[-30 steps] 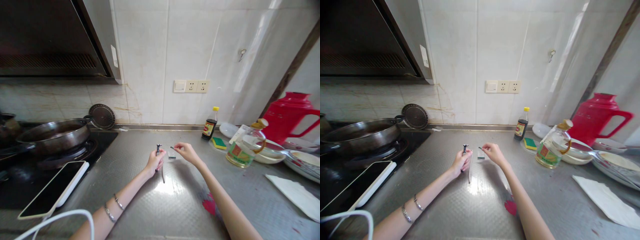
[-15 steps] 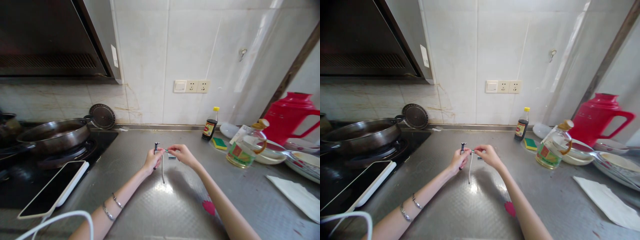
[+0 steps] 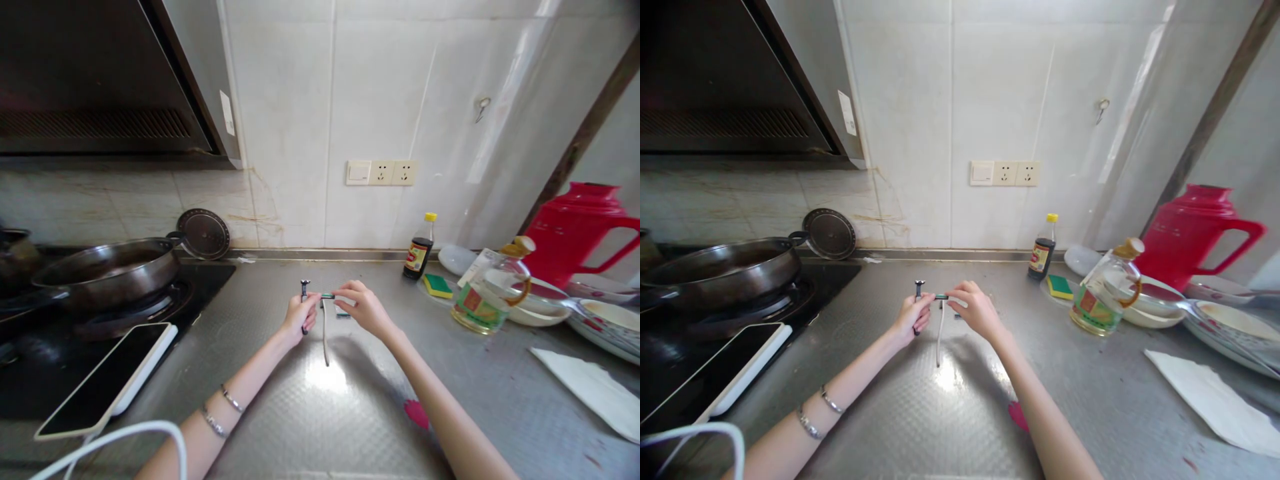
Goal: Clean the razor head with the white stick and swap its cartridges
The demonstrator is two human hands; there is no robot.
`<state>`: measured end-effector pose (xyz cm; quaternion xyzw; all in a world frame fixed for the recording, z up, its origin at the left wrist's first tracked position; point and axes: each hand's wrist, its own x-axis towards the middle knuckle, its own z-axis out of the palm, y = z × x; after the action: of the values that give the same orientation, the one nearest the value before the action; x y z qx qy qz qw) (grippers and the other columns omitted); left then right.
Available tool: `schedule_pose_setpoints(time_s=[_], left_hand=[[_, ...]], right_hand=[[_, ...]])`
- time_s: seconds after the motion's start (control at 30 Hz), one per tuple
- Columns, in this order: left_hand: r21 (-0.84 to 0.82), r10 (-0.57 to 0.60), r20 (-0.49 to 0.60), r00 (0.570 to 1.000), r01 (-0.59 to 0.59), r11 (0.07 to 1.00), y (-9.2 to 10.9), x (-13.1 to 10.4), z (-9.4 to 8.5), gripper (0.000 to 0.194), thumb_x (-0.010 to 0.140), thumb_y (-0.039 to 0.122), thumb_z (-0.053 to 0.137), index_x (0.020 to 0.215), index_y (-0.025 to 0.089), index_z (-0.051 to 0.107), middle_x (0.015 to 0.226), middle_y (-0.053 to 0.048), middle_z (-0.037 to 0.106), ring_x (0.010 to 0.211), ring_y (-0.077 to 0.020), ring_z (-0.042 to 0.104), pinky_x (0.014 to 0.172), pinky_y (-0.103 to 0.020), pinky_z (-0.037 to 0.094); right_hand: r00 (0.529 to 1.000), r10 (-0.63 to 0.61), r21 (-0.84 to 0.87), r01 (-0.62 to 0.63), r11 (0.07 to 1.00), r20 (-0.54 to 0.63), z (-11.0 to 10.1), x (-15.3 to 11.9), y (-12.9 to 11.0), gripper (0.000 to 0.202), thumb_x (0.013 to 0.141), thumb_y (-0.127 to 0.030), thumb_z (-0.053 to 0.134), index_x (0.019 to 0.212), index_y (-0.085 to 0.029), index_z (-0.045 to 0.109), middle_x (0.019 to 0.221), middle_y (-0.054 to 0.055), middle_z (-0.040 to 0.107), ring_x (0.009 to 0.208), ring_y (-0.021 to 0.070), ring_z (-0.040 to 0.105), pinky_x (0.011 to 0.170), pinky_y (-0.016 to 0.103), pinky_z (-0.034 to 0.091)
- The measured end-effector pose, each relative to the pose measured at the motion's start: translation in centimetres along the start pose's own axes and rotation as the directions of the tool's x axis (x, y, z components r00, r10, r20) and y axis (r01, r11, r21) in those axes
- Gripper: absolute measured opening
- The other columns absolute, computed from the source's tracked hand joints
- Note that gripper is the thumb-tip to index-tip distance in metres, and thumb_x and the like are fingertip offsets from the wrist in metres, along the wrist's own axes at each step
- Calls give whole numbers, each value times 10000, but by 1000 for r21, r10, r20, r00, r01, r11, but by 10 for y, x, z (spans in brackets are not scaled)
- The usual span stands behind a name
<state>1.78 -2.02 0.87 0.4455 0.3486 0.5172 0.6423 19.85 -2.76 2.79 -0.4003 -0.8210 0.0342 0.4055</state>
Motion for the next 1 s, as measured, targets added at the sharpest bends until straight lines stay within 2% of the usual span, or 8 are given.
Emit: schedule_pose_setpoints(time_s=[0.17, 0.3, 0.43, 0.53, 0.63, 0.8, 0.9, 1.0], left_hand=[[-5, -39, 44, 998, 39, 999, -1, -1, 1, 329, 658, 406, 669, 669, 188, 423, 377, 142, 264, 239, -10, 191, 261, -152, 135], [26, -17, 39, 999, 16, 1000, -1, -1, 1, 343, 678, 478, 629, 743, 169, 495, 378, 142, 254, 235, -14, 193, 267, -152, 142], [-20, 38, 17, 999, -38, 999, -1, 0, 0, 372, 729, 550, 505, 750, 180, 476, 394, 125, 272, 246, -27, 212, 275, -154, 163], [-71, 91, 17, 996, -90, 993, -4, 0, 1, 360, 755, 551, 438, 757, 192, 439, 462, 105, 332, 283, -35, 265, 287, -156, 200], [-25, 176, -8, 984, -176, 984, -10, -4, 7, 302, 771, 498, 457, 790, 200, 419, 554, 89, 388, 338, -37, 325, 307, -151, 232], [171, 343, -3, 939, -338, 926, -21, -16, 22, 234, 811, 417, 485, 857, 192, 442, 633, 55, 488, 470, -60, 470, 456, -175, 390], [231, 340, 46, 939, -341, 911, -24, -23, 30, 231, 801, 391, 525, 839, 183, 432, 688, 18, 565, 554, -91, 552, 575, -226, 456], [252, 288, 88, 954, -301, 920, -25, -29, 36, 232, 797, 373, 540, 837, 179, 419, 712, -3, 600, 553, -105, 582, 582, -246, 466]], right_hand=[[1000, -30, -22, 30, 999, 3, 1, -2, 1, 213, 849, -318, 529, 991, -259, 677, 875, 58, 620, 849, 179, 551, 692, 278, 446], [1000, -10, 57, 12, 998, -25, 3, -1, 2, 216, 840, -350, 538, 911, -231, 704, 842, 65, 634, 808, 174, 565, 653, 268, 449], [987, 152, 286, -130, 950, -56, 6, 1, 7, 276, 804, -413, 559, 796, -183, 712, 780, 66, 640, 693, 159, 580, 516, 231, 448], [946, 323, 449, -276, 850, -30, 9, 2, 12, 335, 750, -467, 589, 750, -151, 703, 744, 61, 641, 523, 120, 531, 397, 219, 412], [906, 422, 533, -354, 768, -7, 10, 1, 18, 367, 705, -487, 616, 756, -134, 702, 719, 51, 644, 460, 94, 483, 373, 219, 406], [897, 442, 576, -373, 728, 22, 10, 1, 19, 369, 691, -475, 624, 773, -126, 710, 675, 38, 631, 498, 100, 488, 386, 213, 421], [905, 424, 592, -363, 720, 39, 8, 1, 18, 341, 684, -455, 636, 765, -132, 709, 678, 36, 631, 531, 109, 503, 396, 207, 423], [916, 392, 602, -359, 713, 81, 5, 1, 16, 308, 690, -429, 642, 762, -137, 707, 690, 31, 629, 531, 99, 496, 408, 200, 421]])
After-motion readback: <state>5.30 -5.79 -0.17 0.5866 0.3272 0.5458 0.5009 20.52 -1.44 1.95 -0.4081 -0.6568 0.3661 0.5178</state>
